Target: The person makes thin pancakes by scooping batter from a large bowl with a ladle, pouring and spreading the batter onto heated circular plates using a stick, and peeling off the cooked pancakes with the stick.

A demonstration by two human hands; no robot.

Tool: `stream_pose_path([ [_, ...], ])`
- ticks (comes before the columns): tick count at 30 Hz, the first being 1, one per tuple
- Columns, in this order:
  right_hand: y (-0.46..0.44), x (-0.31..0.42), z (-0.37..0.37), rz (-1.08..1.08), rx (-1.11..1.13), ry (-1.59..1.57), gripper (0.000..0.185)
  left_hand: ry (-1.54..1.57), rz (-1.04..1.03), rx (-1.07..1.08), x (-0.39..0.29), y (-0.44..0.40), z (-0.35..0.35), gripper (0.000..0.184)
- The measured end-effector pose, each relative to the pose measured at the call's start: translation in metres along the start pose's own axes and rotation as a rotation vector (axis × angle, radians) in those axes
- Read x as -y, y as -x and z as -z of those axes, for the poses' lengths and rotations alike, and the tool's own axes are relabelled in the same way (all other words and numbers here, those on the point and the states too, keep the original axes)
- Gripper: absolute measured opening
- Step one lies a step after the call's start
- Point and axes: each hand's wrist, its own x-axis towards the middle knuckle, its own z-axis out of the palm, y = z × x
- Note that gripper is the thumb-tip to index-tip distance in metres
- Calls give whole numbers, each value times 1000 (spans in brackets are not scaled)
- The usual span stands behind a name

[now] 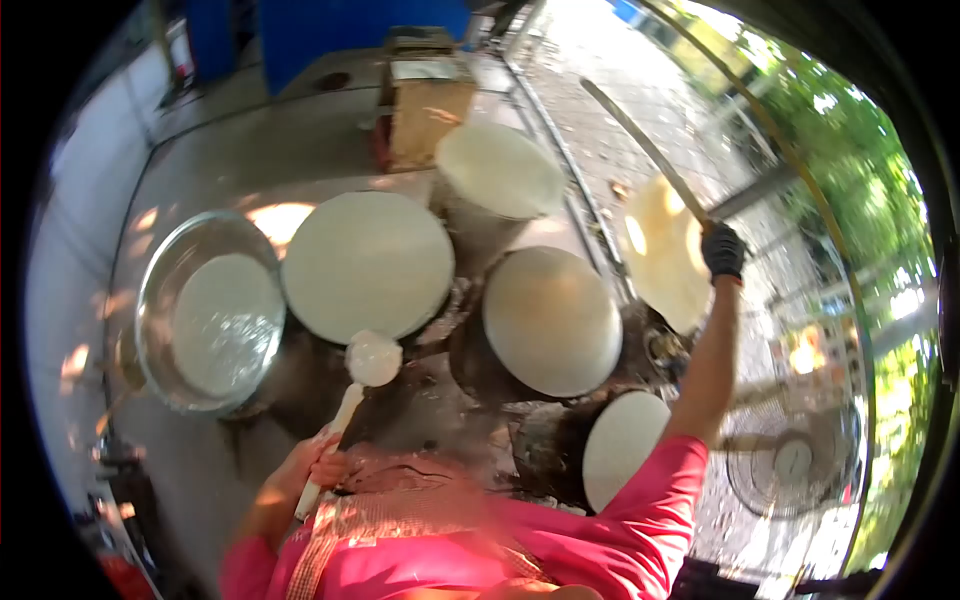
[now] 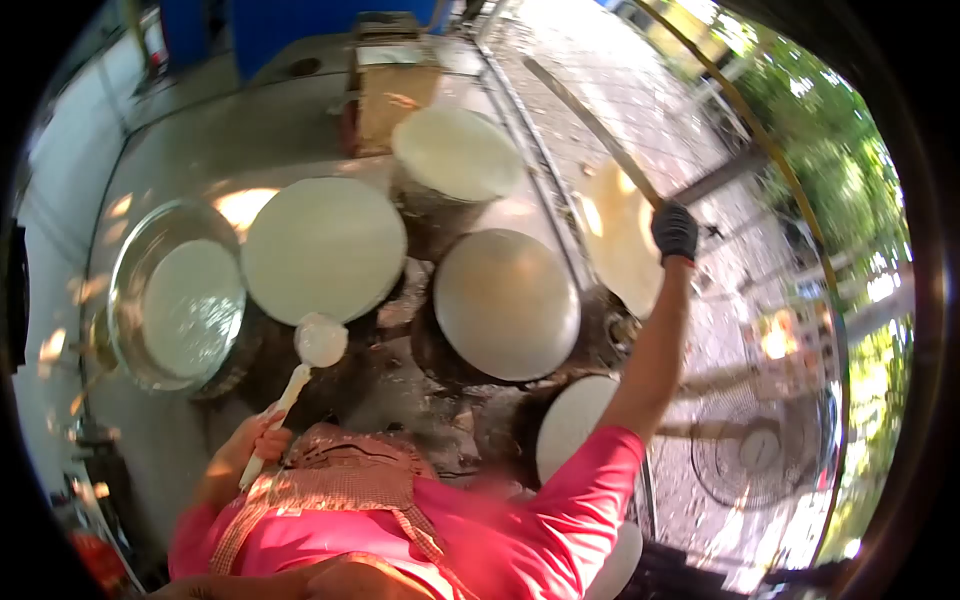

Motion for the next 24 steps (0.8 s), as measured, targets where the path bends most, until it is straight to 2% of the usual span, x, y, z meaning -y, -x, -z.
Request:
stream_pose_path([
  [1,-11,23,19,8,52,-18,21,4,-35,-2,-4,8,4,8],
  [3,-47,48,8,177,44,-19,23,8,-97,1,-15,18,8,9],
  [5,-66,95,20,176,133,-9,25,42,-153,-7,-21,27,14,11],
  [7,-99,147,36,226,604,298,44,79,-210,-23,-28,35,17,14],
  [9,-113,175,34,221,314,-27,24,109,-266,-45,-29,41,18,16],
  [12,-165,213,21,236,261,-186,23,185,-338,-67,-18,43,13,20],
  [13,-180,221,28,192,317,-266,22,205,-366,-76,-15,42,8,21],
  [14,-207,214,4,282,255,-353,20,242,-389,-74,-12,44,3,23],
  [15,-213,209,17,392,191,-335,26,275,-415,-69,-9,43,-4,24],
  [17,-215,201,34,96,349,-839,19,361,-459,-19,-8,39,-19,26],
  [19,-218,184,7,-62,279,-1091,24,453,-496,57,-7,30,-32,30],
  [20,-214,181,-9,-168,261,-1113,24,532,-424,79,-9,21,-9,36],
  [21,-201,182,-29,-353,200,-1177,24,549,-423,84,-8,16,-8,37],
  [22,-186,184,-51,-333,201,-1179,23,563,-423,89,-9,12,-10,39],
  [23,-166,190,-104,-465,81,-1662,23,574,-424,92,-12,7,-13,41],
  [24,-141,204,-133,-488,37,-1765,24,613,-401,124,-14,3,-20,38],
])
